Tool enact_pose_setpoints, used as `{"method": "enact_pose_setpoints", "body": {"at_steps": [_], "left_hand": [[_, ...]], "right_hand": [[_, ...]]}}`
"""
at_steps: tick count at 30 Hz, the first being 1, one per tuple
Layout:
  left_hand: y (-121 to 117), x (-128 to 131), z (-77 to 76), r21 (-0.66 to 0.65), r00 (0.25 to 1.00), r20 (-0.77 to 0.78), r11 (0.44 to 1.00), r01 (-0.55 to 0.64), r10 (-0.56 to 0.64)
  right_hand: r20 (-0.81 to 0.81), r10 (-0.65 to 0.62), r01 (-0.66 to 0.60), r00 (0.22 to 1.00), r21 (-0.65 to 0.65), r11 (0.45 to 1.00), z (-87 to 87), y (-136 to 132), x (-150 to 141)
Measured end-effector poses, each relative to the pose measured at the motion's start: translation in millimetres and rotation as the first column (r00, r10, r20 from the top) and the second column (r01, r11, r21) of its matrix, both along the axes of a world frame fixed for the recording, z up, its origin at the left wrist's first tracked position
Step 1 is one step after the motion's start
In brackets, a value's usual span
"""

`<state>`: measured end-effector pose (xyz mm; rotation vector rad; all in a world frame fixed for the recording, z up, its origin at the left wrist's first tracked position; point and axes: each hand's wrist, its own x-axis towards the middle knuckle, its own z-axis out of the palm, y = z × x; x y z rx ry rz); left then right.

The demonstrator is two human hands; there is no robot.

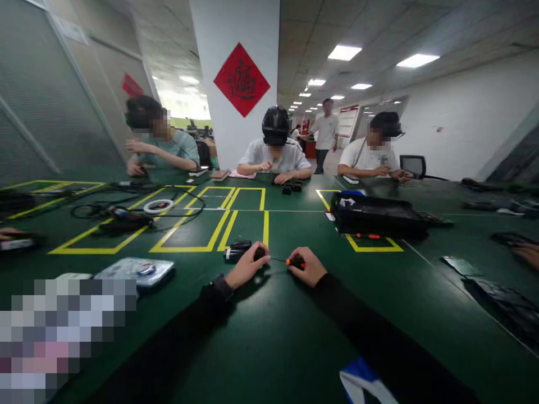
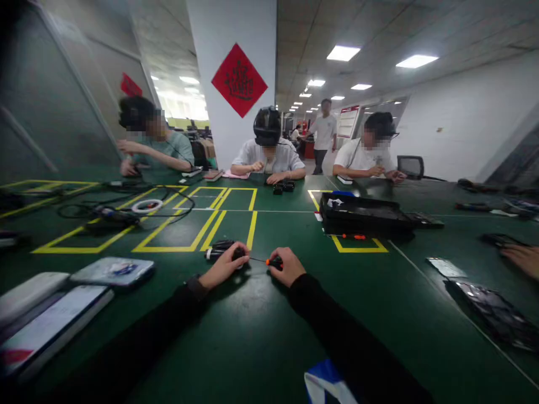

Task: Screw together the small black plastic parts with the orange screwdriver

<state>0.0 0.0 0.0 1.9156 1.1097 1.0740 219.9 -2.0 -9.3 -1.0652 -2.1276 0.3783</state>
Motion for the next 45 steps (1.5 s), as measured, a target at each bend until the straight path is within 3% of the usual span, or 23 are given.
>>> {"method": "enact_pose_setpoints", "body": {"at_steps": [13,22,32,45], "left_hand": [[-4.1,1.5,4.7,-0.004,1.000,-0.001,1.000,0.000,0.000],[-6.6,3.3,8.1,0.017,1.000,-0.017,1.000,-0.012,0.013],[-5.9,3.9,5.4,-0.003,1.000,0.002,1.000,-0.005,0.005],[-6.4,2.2,6.4,-0.017,1.000,0.002,1.000,-0.018,0.018]], "right_hand": [[0.042,0.034,-0.035,0.999,0.036,0.999,-0.4,6.4,4.8],[-0.007,-0.028,0.028,1.000,-0.032,0.999,3.0,-1.6,5.0],[0.048,-0.004,0.003,0.999,0.016,1.000,-2.0,8.1,6.7],[-0.029,-0.017,0.016,0.999,-0.038,0.999,2.6,-3.0,3.5]]}}
